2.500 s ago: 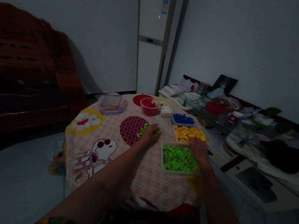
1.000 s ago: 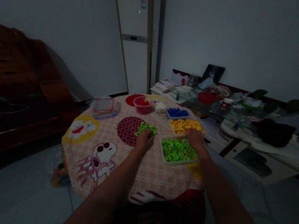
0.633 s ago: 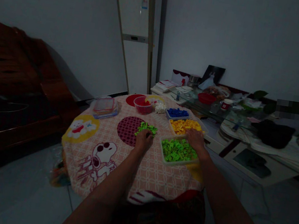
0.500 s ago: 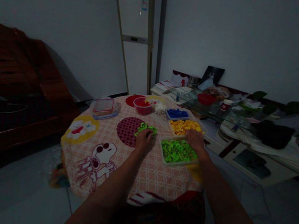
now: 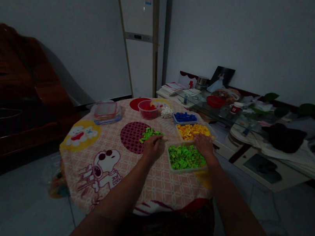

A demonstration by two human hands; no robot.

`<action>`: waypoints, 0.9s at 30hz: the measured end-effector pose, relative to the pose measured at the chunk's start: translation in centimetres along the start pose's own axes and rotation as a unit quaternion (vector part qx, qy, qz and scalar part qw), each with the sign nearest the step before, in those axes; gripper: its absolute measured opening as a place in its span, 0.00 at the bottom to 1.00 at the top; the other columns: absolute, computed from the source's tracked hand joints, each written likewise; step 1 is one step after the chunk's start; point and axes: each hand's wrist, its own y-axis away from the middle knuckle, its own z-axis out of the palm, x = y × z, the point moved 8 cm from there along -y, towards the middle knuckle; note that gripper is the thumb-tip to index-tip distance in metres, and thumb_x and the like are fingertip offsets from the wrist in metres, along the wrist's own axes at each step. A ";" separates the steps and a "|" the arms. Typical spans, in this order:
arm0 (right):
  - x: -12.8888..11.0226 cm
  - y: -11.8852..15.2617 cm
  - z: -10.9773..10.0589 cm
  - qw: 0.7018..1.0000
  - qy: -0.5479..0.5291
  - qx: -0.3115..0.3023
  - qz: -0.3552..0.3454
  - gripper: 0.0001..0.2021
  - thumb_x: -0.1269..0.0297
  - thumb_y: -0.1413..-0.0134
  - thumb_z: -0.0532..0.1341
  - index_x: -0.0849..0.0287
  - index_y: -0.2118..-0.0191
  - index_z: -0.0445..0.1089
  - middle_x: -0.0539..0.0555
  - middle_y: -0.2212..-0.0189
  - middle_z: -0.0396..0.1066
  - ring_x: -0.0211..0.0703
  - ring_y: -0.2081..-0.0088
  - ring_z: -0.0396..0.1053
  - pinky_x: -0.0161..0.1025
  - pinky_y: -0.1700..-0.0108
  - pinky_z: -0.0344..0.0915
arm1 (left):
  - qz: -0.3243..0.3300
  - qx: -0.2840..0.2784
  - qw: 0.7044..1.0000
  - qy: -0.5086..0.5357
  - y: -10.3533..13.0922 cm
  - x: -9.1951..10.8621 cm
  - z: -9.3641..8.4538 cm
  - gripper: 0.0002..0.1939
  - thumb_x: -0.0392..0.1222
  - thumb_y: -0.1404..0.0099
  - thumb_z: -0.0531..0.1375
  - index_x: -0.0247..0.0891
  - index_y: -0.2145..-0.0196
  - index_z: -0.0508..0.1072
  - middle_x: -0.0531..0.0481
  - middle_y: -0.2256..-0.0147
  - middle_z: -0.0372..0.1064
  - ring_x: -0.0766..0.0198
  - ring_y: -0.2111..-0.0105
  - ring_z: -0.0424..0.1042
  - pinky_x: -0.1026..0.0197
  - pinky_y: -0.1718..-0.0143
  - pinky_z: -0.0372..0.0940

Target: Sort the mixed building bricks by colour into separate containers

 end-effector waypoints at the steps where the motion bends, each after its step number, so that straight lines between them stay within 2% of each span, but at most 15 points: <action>1: 0.0 0.0 0.0 1.000 0.003 0.001 -0.002 0.23 0.61 0.27 0.44 0.55 0.41 0.72 0.60 0.43 0.73 0.53 0.45 0.68 0.48 0.40 0.54 | -0.012 0.018 1.000 -0.014 0.0 -0.6 -0.6 0.15 0.34 0.36 0.56 0.39 0.56 0.80 0.43 0.54 0.79 0.56 0.53 0.76 0.52 0.46 0.68; 3: -0.1 0.0 0.0 1.000 0.011 0.002 -0.006 0.23 0.61 0.27 0.44 0.56 0.40 0.71 0.61 0.42 0.72 0.53 0.45 0.68 0.48 0.40 0.54 | -0.037 0.030 0.998 -0.036 -0.1 -1.5 -1.3 0.14 0.34 0.38 0.57 0.39 0.58 0.80 0.43 0.56 0.79 0.55 0.54 0.77 0.52 0.48 0.69; 7: 0.0 0.0 0.3 1.000 0.019 0.001 -0.005 0.23 0.62 0.26 0.44 0.56 0.39 0.70 0.61 0.42 0.71 0.53 0.44 0.67 0.49 0.40 0.54 | -0.067 0.002 0.995 -0.073 -0.2 -2.0 -1.3 0.12 0.34 0.37 0.57 0.39 0.61 0.80 0.43 0.58 0.79 0.53 0.56 0.77 0.51 0.50 0.70; 12: 0.0 0.0 0.3 1.000 0.013 0.013 -0.002 0.23 0.62 0.27 0.44 0.55 0.41 0.72 0.61 0.42 0.71 0.53 0.45 0.68 0.50 0.39 0.54 | -0.047 -0.030 0.987 -0.153 0.0 -2.1 -0.3 0.08 0.35 0.42 0.62 0.40 0.65 0.80 0.45 0.64 0.78 0.53 0.62 0.75 0.52 0.55 0.69; 18: -0.2 0.1 0.0 1.000 0.017 0.009 0.000 0.23 0.62 0.27 0.44 0.54 0.41 0.72 0.60 0.43 0.72 0.54 0.45 0.69 0.50 0.40 0.55 | -0.022 -0.040 0.982 -0.182 0.2 -1.9 0.2 0.09 0.33 0.41 0.61 0.40 0.64 0.80 0.43 0.63 0.78 0.53 0.59 0.75 0.53 0.54 0.68; 22: -0.3 0.1 -0.2 1.000 0.019 0.008 -0.004 0.22 0.63 0.27 0.45 0.55 0.41 0.72 0.61 0.43 0.73 0.54 0.46 0.70 0.50 0.40 0.56 | -0.031 -0.037 0.989 -0.143 0.2 -1.7 -0.1 0.09 0.36 0.37 0.60 0.39 0.62 0.80 0.43 0.61 0.79 0.54 0.58 0.76 0.54 0.52 0.67; 27: 0.0 -0.1 0.2 1.000 0.013 0.002 0.002 0.22 0.62 0.26 0.44 0.55 0.41 0.72 0.60 0.43 0.73 0.53 0.45 0.69 0.49 0.40 0.55 | -0.054 -0.034 0.998 0.003 0.2 -1.6 0.0 0.11 0.39 0.35 0.58 0.39 0.60 0.80 0.46 0.62 0.80 0.58 0.61 0.77 0.57 0.55 0.70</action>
